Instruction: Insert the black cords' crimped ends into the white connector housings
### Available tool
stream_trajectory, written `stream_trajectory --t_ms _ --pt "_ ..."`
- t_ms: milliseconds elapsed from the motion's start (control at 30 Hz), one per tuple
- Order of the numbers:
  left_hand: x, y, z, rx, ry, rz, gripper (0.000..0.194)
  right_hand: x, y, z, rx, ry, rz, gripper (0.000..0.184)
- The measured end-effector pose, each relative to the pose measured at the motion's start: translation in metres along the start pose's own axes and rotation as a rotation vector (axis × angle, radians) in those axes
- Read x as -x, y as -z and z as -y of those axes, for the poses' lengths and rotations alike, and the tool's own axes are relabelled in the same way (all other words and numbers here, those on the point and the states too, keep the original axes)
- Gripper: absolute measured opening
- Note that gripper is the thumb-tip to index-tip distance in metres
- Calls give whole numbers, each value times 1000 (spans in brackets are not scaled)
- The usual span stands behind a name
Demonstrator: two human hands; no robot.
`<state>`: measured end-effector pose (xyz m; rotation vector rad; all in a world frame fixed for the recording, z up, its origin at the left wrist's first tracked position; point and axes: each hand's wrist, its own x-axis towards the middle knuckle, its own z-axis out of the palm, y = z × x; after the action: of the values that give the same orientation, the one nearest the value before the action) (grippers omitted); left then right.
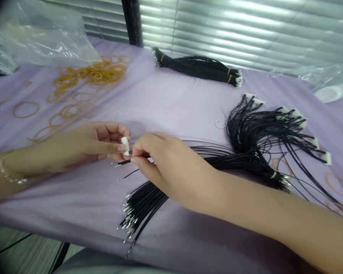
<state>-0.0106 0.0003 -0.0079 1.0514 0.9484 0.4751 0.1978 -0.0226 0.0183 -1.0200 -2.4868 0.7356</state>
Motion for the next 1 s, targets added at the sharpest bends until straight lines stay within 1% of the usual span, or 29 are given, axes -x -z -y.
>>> stream_trajectory --t_ms 133,267,300,367,467,567,700,800,900,1000 --pt "0 -1 -2 17 10 -1 15 1 1 -1 7 64 -15 12" --pt "1 -3 -3 25 5 3 13 1 1 -3 -53 63 -4 11" --pt "1 -3 -3 23 0 9 13 0 1 -3 -73 49 -9 10" --pt "1 -2 -3 9 0 15 11 -1 1 -2 -118 -26 -8 9" --pt "1 -1 -2 -13 10 17 10 -5 3 -3 -211 -185 46 15" --pt "2 1 -2 -21 7 41 9 -8 3 -8 -252 -270 96 20" --pt "3 0 -2 -40 -2 61 7 -9 2 -15 -328 -319 115 20" --pt "2 1 -2 -60 -10 63 7 -10 0 -18 -379 -306 61 20" --pt "2 3 -1 -87 -31 81 8 -10 -2 -18 -346 -300 9 16" --pt "2 5 1 -98 -36 100 8 -10 -4 -17 -300 -307 6 14"
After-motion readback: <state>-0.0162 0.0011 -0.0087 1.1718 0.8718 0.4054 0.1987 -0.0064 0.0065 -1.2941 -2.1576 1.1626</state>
